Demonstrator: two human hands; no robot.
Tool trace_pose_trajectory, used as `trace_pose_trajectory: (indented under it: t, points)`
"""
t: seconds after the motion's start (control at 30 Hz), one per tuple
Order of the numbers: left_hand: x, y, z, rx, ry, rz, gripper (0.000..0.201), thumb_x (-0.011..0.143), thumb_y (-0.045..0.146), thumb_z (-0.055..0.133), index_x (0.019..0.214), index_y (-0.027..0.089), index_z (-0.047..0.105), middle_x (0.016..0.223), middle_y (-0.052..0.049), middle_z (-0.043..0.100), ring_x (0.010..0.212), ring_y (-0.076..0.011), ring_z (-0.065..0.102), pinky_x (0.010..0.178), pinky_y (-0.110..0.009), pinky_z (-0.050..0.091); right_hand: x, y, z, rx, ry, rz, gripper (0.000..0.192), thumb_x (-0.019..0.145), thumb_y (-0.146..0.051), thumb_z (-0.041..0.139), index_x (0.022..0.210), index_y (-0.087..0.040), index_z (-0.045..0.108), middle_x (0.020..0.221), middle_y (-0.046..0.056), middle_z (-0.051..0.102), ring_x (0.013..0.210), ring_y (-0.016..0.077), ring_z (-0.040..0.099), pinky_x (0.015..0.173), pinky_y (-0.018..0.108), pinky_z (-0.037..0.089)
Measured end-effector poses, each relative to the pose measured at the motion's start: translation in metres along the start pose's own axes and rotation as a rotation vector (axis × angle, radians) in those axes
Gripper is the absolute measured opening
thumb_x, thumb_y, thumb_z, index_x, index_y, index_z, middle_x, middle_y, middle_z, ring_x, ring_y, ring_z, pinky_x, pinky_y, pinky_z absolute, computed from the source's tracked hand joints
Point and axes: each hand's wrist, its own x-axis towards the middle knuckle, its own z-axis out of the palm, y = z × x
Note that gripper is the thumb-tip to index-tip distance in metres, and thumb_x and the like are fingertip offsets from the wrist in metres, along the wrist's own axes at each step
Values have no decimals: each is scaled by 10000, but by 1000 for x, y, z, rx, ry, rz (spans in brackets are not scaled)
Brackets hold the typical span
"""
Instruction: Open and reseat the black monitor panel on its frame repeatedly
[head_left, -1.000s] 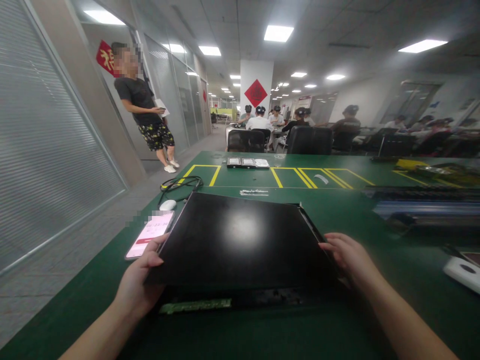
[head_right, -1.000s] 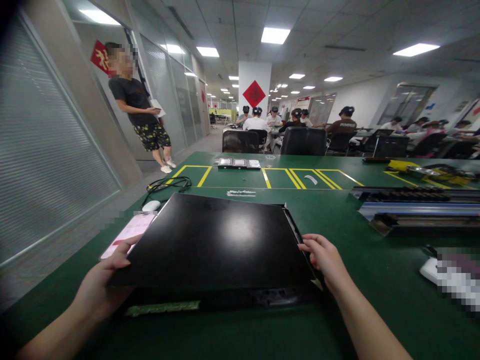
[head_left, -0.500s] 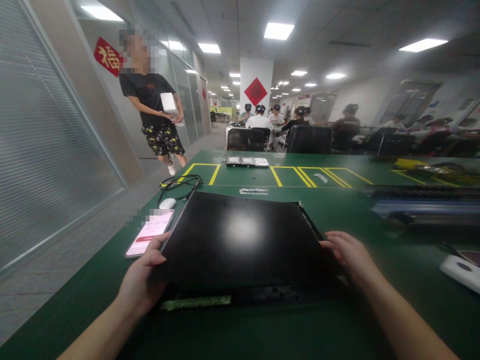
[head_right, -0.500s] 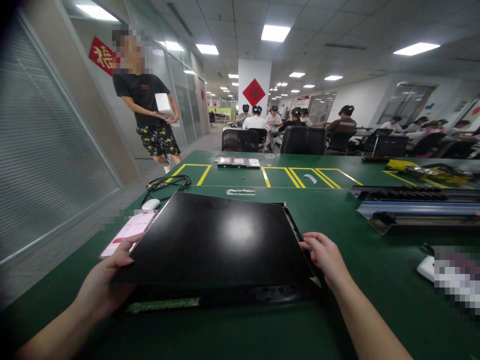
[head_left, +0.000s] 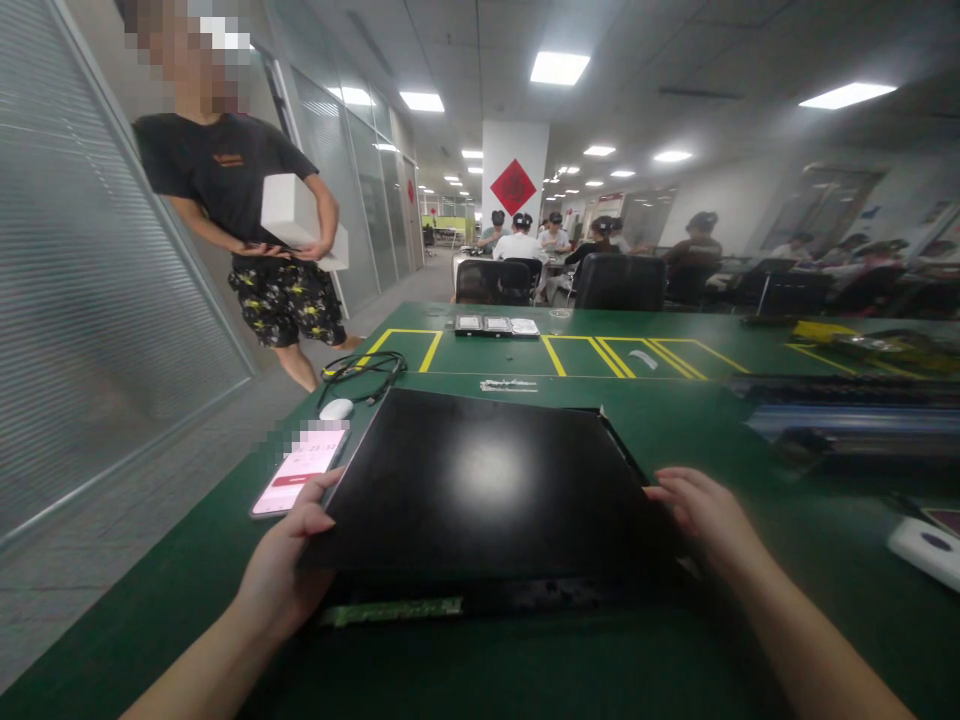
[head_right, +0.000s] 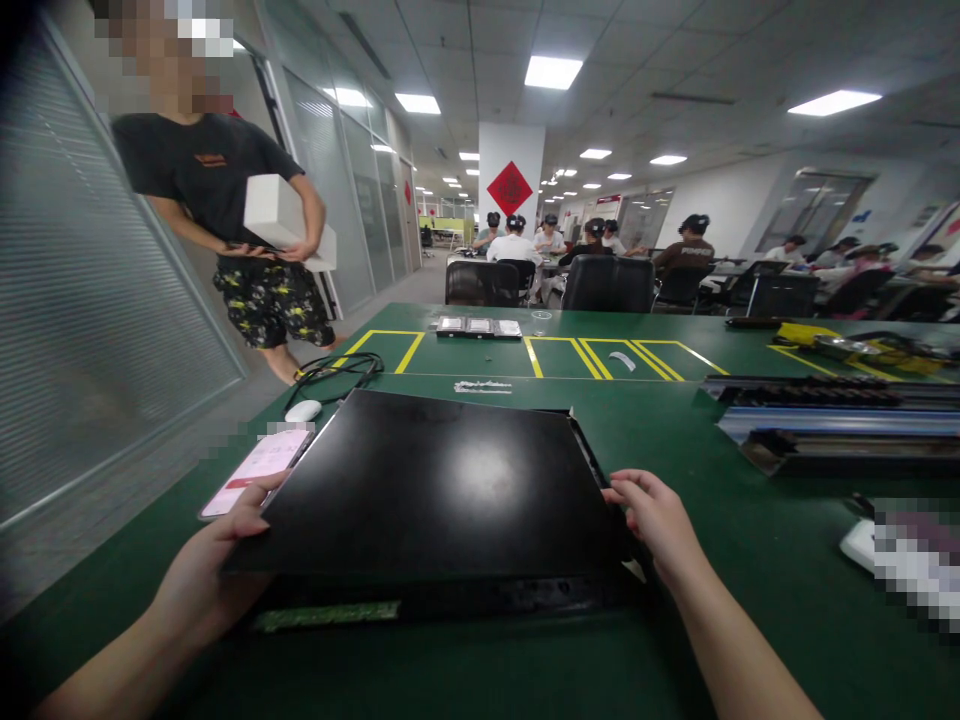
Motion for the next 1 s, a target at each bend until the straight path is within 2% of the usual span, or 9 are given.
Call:
trace_pose_trajectory:
  t: [0.13,0.53,1.0]
  points:
    - [-1,0,-1,8,-4,-8,570,466,61,617,1008,231,665,791,-13,753,611,-263,708,478,-331,567,-2,-3,1,27,-2,10,312,668,-395,671,901,-190,645,752,83,760,435,94,404,436,244,295]
    - [4,-2,-3,16,-28,-5,543,484,49,603,999,203,685,749,-19,738,603,-240,705,507,-319,584,-7,-9,1,-6,14,12,272,679,-365,667,881,-184,656,761,75,761,459,100,438,458,252,339]
    - [5,-3,-4,17,-16,-15,609,471,43,601,1046,227,679,778,-4,738,577,-221,693,466,-296,571,0,0,1,14,7,-13,285,647,-379,675,861,-192,657,735,61,753,446,96,421,445,250,320]
